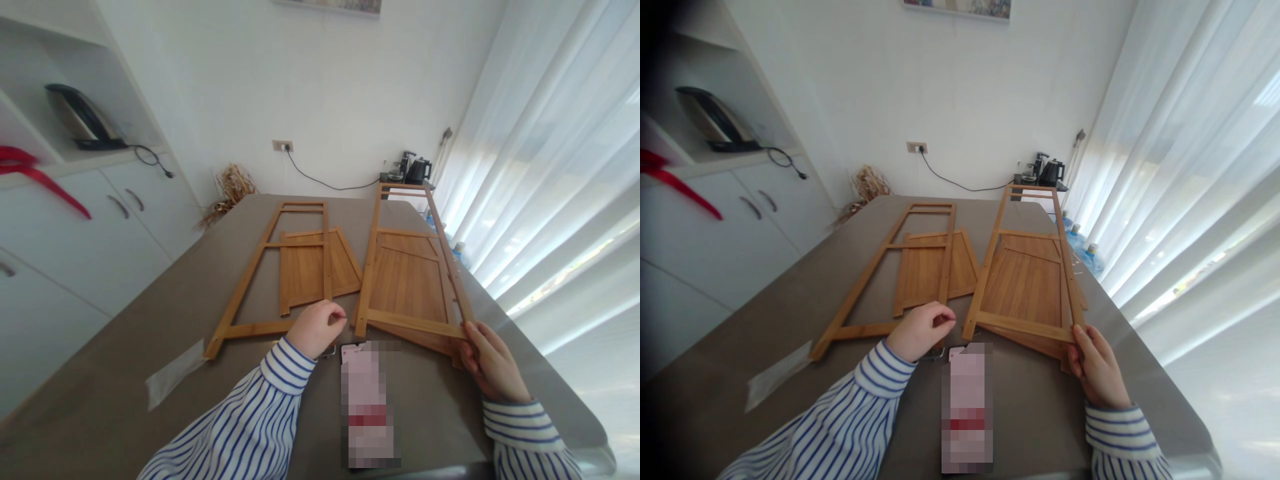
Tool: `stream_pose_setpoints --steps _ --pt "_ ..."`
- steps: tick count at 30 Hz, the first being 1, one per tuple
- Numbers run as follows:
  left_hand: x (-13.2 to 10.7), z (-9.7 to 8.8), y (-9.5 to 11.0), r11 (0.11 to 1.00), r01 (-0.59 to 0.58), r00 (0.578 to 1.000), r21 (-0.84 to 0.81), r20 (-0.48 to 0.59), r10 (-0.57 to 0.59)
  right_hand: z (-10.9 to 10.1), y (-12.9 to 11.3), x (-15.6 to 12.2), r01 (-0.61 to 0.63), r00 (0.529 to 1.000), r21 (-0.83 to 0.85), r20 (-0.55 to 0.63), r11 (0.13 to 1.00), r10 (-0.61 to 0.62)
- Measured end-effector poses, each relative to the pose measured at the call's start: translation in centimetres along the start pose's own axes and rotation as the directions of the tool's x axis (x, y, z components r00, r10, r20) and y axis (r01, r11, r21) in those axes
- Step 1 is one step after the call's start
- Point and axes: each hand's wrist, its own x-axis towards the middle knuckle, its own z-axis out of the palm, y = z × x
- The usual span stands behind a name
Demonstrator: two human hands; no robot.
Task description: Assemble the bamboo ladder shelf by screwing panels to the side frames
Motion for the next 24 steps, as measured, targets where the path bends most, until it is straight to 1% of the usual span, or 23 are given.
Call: stream_pose_setpoints --steps 3,6,11,19,24 --pt "0.0 0.8 0.6 0.976 -0.086 0.995 0.202 0.076 0.072 -0.1 -0.1 0.1 -0.026 1.0 0.013 -0.008 1.0 0.026" --pt "0.3 2.1 1.3 0.942 -0.149 0.984 0.3 0.137 0.113 -0.3 -0.1 0.3 -0.047 0.999 0.046 0.0 0.998 0.047" --pt "1.0 3.4 2.0 0.879 -0.114 0.988 0.463 0.146 0.051 -0.6 0.1 0.5 -0.069 0.998 0.084 0.01 0.994 0.068" --pt "0.7 3.6 2.3 0.829 -0.087 0.992 0.553 0.12 0.024 -0.7 0.2 0.6 -0.062 0.998 0.093 0.025 0.994 0.06" --pt "0.6 3.6 2.3 0.823 -0.053 0.994 0.566 0.105 -0.009 -0.5 0.1 0.5 -0.058 0.998 0.089 0.032 0.994 0.055"
